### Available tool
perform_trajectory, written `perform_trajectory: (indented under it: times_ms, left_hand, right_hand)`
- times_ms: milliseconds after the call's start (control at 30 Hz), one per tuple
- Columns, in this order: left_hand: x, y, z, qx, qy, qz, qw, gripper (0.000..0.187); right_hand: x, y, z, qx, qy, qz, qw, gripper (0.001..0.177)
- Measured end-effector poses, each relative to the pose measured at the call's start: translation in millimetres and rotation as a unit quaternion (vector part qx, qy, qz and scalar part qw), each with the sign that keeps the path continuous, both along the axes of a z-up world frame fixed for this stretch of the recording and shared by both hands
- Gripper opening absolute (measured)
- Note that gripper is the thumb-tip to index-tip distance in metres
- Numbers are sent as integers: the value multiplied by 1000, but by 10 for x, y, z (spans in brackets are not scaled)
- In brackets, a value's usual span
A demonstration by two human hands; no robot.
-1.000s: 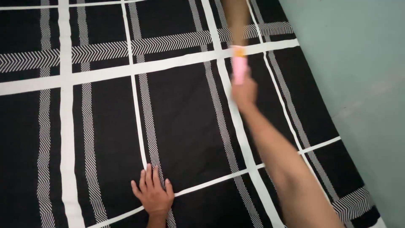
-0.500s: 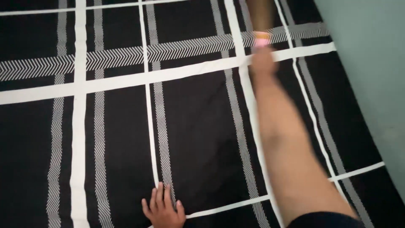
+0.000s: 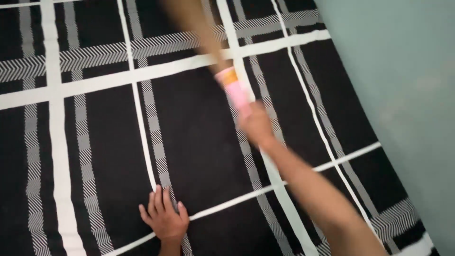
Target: Smoothing out a bedsheet and using a small broom to clean the bed surface before putting on pillowcases.
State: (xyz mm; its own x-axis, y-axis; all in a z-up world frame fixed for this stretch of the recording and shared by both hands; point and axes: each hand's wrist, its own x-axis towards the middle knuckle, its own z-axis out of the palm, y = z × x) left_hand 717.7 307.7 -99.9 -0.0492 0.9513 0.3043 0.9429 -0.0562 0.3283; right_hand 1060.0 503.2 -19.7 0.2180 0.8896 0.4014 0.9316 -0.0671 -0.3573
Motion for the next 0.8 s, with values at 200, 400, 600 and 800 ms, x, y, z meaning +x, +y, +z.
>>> perform_trajectory:
  times_ms: [200, 400, 600, 800]
  left_hand:
    - [20, -23, 125, 25, 21, -10, 999, 60]
    - [-32, 61, 368, 1, 14, -12, 1000, 62]
    - [-166, -173, 623, -27, -69, -38, 997, 72]
    - [-165, -1199, 966, 77, -303, 81, 946, 32]
  right_hand:
    - [-398, -954, 56, -135, -20, 129, 982, 44]
    - [1561, -1898, 48, -123, 24, -275, 953, 29]
    - [935, -2854, 971, -33, 22, -242, 969, 34]
    - [-1000, -3539, 558, -15, 27, 4, 1000, 50]
